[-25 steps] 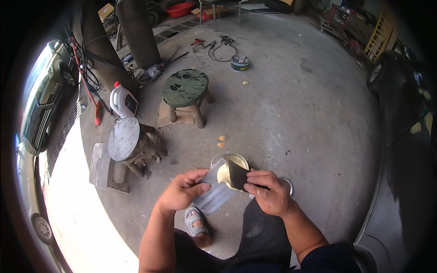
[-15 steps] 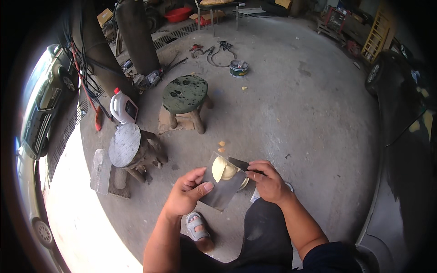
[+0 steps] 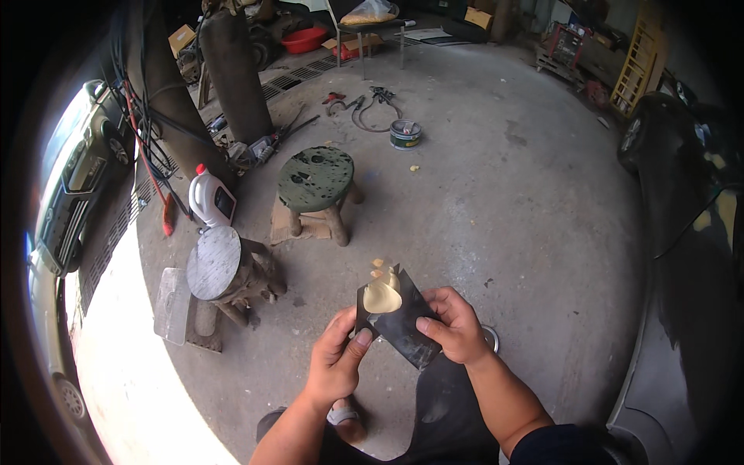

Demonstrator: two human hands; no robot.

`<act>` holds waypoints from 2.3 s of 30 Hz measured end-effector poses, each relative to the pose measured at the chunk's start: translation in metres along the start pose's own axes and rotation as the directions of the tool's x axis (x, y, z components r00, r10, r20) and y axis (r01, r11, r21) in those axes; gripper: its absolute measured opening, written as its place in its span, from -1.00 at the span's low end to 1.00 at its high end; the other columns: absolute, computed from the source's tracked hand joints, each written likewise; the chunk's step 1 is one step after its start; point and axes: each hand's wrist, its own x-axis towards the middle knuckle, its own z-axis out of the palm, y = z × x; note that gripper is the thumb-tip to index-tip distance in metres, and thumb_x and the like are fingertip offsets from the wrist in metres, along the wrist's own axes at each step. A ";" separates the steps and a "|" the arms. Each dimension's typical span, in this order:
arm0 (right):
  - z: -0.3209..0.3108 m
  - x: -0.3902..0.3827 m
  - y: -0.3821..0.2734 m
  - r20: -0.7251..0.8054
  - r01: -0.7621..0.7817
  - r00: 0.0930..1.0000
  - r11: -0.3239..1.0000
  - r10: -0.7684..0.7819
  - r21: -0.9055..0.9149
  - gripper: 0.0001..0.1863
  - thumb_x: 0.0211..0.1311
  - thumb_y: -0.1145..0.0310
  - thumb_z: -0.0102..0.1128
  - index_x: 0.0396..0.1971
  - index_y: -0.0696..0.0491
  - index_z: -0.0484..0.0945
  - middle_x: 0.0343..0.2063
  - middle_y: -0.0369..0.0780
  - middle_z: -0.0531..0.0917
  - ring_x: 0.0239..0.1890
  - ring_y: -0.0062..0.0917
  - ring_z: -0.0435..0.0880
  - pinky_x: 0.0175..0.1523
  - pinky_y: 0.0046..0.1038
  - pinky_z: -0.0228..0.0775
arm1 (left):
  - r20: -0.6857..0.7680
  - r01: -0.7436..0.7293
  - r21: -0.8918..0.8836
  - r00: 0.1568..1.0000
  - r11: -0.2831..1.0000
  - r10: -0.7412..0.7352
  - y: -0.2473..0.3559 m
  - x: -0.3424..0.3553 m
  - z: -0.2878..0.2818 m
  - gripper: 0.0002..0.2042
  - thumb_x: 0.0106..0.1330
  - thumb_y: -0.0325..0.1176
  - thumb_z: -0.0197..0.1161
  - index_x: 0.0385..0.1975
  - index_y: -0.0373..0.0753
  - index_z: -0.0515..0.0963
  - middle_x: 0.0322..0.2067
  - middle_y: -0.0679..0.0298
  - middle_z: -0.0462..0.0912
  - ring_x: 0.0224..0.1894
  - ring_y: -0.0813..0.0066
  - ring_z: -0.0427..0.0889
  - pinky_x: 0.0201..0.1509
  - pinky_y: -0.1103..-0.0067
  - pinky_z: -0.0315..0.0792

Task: The person applies yellow body filler to a car door using a metal spreader. They repeatedly scoop the filler from a container and spread it onto the door panel, smoothing the surface. The person also handles a small tube of hardener and a plastic bag during the process.

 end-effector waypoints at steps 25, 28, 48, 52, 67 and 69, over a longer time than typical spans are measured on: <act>-0.003 0.014 -0.008 0.086 0.340 0.931 0.760 -0.354 -0.554 -0.61 0.12 0.66 0.08 0.01 0.19 0.46 -0.02 -0.18 0.54 0.03 -0.45 0.53 0.14 -0.44 0.38 | 0.008 0.223 -0.482 0.968 0.848 -0.250 0.016 0.015 -0.028 -0.69 0.33 -0.56 0.11 0.07 -0.27 0.36 -0.11 0.23 0.61 -0.08 0.52 0.56 0.07 0.53 0.42; -0.005 0.008 -0.003 -0.045 0.260 0.963 0.960 -0.266 -0.105 -0.48 0.26 0.62 -0.01 0.24 0.17 0.19 0.09 -0.15 0.45 0.13 -0.52 0.42 0.23 -0.44 0.24 | -0.112 0.188 -0.601 0.943 0.777 -0.314 0.005 0.010 -0.017 -0.73 0.34 -0.53 0.11 0.01 -0.26 0.33 -0.13 0.21 0.60 -0.09 0.47 0.58 0.07 0.46 0.43; 0.045 -0.008 -0.004 0.131 0.432 0.898 0.789 -0.419 -0.438 -0.52 0.16 0.66 0.06 0.13 0.18 0.41 0.11 -0.07 0.49 0.20 -0.27 0.44 0.28 -0.34 0.20 | -0.339 -0.018 -0.408 0.931 0.913 -0.133 -0.007 0.009 0.003 -0.73 0.40 -0.51 0.03 0.05 -0.29 0.23 -0.08 0.20 0.55 -0.05 0.56 0.52 0.11 0.57 0.35; 0.055 0.003 -0.004 0.181 0.444 0.889 0.701 -0.420 -0.558 -0.55 0.15 0.66 0.05 0.10 0.21 0.43 0.08 -0.06 0.51 0.17 -0.23 0.46 0.26 -0.34 0.23 | -0.384 -0.083 -0.329 0.922 0.941 -0.053 -0.007 0.009 -0.001 -0.73 0.40 -0.51 0.03 0.05 -0.29 0.24 -0.08 0.20 0.55 -0.06 0.56 0.52 0.11 0.57 0.36; 0.018 0.007 0.023 0.203 0.159 0.970 0.978 -0.130 -0.134 -0.71 0.37 0.30 0.08 -0.07 0.18 0.37 -0.26 -0.31 0.59 -0.18 -0.70 0.52 -0.01 -0.62 0.33 | -0.007 0.294 -0.683 0.913 0.668 -0.409 0.005 0.009 -0.007 -0.69 0.33 -0.50 0.13 0.03 -0.21 0.28 -0.07 0.19 0.55 -0.04 0.40 0.56 0.11 0.38 0.44; 0.009 0.023 0.020 0.110 0.164 0.984 0.955 -0.141 -0.246 -0.69 0.37 0.26 0.09 -0.09 0.18 0.39 -0.30 -0.28 0.62 -0.22 -0.69 0.53 -0.06 -0.61 0.36 | -0.022 0.286 -0.669 0.915 0.686 -0.403 0.006 0.010 -0.006 -0.69 0.34 -0.50 0.12 0.04 -0.22 0.28 -0.07 0.19 0.55 -0.05 0.42 0.56 0.11 0.40 0.44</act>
